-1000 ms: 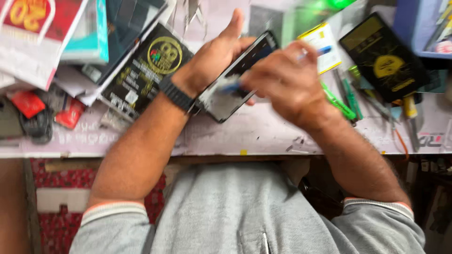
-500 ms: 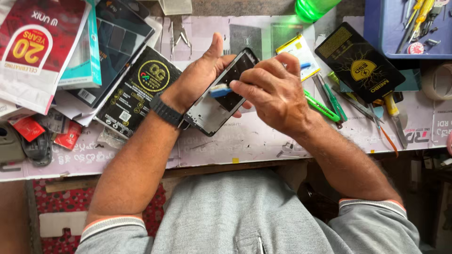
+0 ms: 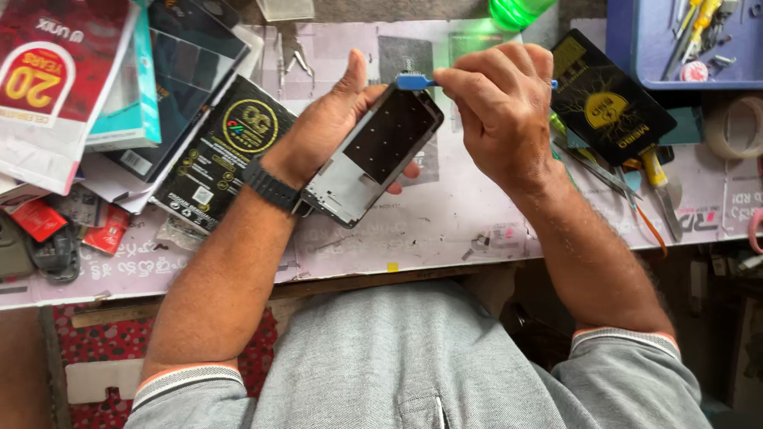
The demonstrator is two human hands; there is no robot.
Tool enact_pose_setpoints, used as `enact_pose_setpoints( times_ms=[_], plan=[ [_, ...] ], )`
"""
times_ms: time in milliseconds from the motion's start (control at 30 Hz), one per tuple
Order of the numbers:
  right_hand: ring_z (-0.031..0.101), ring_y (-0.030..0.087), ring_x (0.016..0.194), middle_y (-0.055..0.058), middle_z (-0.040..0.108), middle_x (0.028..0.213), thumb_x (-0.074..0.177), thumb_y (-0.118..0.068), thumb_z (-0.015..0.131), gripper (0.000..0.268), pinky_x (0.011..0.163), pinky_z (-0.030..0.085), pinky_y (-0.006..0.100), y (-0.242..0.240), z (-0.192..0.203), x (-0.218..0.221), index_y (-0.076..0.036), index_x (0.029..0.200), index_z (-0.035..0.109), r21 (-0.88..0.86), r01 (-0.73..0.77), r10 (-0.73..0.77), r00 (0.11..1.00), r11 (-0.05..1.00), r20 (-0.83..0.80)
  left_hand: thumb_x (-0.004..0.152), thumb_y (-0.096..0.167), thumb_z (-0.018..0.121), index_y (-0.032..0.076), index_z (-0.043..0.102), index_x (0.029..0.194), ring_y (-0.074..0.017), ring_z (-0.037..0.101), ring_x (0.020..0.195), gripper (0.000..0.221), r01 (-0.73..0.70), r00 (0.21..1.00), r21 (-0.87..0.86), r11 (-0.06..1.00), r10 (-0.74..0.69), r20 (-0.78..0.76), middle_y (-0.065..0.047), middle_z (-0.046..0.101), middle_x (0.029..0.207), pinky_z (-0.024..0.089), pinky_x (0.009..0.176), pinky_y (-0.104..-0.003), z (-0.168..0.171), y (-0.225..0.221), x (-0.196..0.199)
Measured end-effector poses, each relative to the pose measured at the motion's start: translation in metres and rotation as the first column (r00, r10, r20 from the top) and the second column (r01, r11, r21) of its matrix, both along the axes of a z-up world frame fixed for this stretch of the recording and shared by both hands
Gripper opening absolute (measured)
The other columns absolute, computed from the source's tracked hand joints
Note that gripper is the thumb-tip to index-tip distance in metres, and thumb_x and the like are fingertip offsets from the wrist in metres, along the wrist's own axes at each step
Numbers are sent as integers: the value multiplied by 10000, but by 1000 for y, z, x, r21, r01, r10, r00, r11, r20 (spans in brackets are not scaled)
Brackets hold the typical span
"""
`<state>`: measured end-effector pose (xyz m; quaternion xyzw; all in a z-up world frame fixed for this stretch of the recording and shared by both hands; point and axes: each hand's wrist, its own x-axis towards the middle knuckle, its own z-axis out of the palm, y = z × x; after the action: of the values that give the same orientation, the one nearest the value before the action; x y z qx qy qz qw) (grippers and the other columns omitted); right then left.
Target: The person cleans the interior frame of a disassembled mobile phone using a blue plastic tool and a toothbrush, applying liquid from a green bottle.
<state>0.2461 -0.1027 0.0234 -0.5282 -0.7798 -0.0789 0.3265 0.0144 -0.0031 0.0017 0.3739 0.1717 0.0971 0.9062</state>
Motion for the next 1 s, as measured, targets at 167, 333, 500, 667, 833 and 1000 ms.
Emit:
enact_pose_setpoints(
  times_ms=[167, 333, 500, 667, 833, 1000],
  plan=[
    [627, 222, 1006, 25, 704, 1061, 1036, -27, 743, 110, 971, 400, 422, -9, 2, 10, -102, 1117, 748, -42, -13, 14, 1000, 999, 23, 896, 782, 376, 22, 567, 1412, -303, 754, 888, 938, 20, 999, -74, 997, -18, 32, -142, 691, 1136, 663, 693, -416, -3, 3, 1],
    [624, 223, 975, 30, 700, 1042, 1064, -30, 745, 102, 918, 413, 389, -2, -4, 12, -79, 1153, 743, -31, -43, 42, 999, 999, -20, 986, 662, 422, -20, 565, 1377, -333, 763, 888, 799, -13, 999, -107, 994, 17, 32, -177, 692, 1117, 679, 684, -451, -4, -4, 4],
    [636, 247, 1017, 44, 710, 1081, 1052, -58, 765, 114, 907, 427, 387, -13, -3, 14, -91, 1158, 741, -57, -37, 34, 998, 998, -53, 1066, 383, 486, -51, 554, 1331, -396, 752, 864, 513, -101, 995, -225, 969, 97, -27, -222, 693, 1092, 675, 659, -491, 3, 1, -3],
    [629, 222, 964, 42, 714, 1070, 1065, -35, 751, 82, 904, 423, 387, -7, -8, 24, -75, 1137, 750, -37, -67, 65, 997, 997, -45, 1095, 376, 472, -86, 548, 1330, -412, 747, 875, 523, -60, 997, -272, 960, 43, -66, -269, 683, 1074, 671, 658, -503, 2, -3, 2],
    [636, 223, 987, 36, 706, 1024, 1059, -47, 757, 57, 922, 421, 412, -11, -6, 24, -82, 1104, 748, -31, -69, 68, 996, 997, -50, 1098, 370, 466, -106, 539, 1334, -425, 746, 898, 536, -37, 999, -252, 967, 31, -29, -275, 679, 1116, 673, 685, -507, -2, -2, 1],
    [626, 225, 966, 28, 702, 1017, 1072, -56, 764, 63, 922, 422, 419, -4, 0, 32, -86, 1127, 773, -22, -121, 121, 992, 992, 30, 1094, 366, 468, -97, 526, 1353, -417, 741, 921, 534, -24, 1000, -295, 955, 27, 6, -273, 674, 1123, 674, 704, -510, 0, -1, 0]
  ],
)
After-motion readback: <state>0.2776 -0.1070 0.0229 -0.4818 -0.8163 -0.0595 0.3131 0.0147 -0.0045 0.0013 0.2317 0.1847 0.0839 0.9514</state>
